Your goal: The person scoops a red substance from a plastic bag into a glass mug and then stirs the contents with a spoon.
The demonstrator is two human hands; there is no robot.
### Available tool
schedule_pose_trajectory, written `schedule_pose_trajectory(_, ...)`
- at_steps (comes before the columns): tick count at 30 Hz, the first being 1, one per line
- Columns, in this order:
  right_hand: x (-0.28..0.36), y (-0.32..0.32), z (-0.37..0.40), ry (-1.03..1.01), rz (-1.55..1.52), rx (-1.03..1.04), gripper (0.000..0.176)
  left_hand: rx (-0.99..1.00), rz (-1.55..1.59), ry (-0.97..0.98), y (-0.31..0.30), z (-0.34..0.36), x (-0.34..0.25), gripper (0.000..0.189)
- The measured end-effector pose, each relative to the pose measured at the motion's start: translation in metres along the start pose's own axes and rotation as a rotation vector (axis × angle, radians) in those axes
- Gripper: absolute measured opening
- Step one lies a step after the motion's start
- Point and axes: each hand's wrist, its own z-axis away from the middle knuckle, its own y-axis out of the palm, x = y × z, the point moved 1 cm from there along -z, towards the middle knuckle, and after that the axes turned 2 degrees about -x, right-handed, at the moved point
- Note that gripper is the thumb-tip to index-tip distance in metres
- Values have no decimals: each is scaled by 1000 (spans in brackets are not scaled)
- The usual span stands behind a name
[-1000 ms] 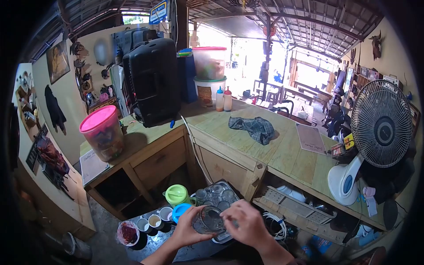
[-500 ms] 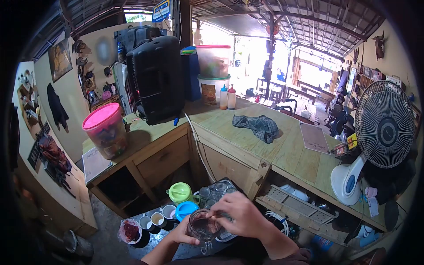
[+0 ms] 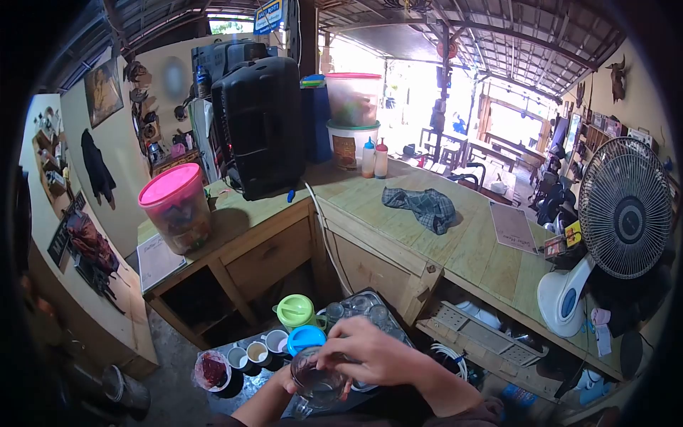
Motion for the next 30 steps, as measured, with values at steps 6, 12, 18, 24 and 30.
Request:
schedule_pose_trajectory(6,18,-21,8,-202,131,-138,19,-48,-83,-30,-5,5,1,100)
schedule_pose_trajectory(12,11,-4,10,-160,174,2,20,-91,-376,-74,-5,4,-19,106)
schedule_pose_trajectory(18,-5,17,15,-110,201,-28,23,-180,-594,-23,16,-9,-36,98)
schedule_pose_trajectory(24,13,-14,34,-74,285,-302,13,-208,-778,-88,26,-11,-49,88)
schedule_pose_trajectory(30,-4,-9,51,49,182,-333,12,-299,-1163,-125,46,-20,-61,90)
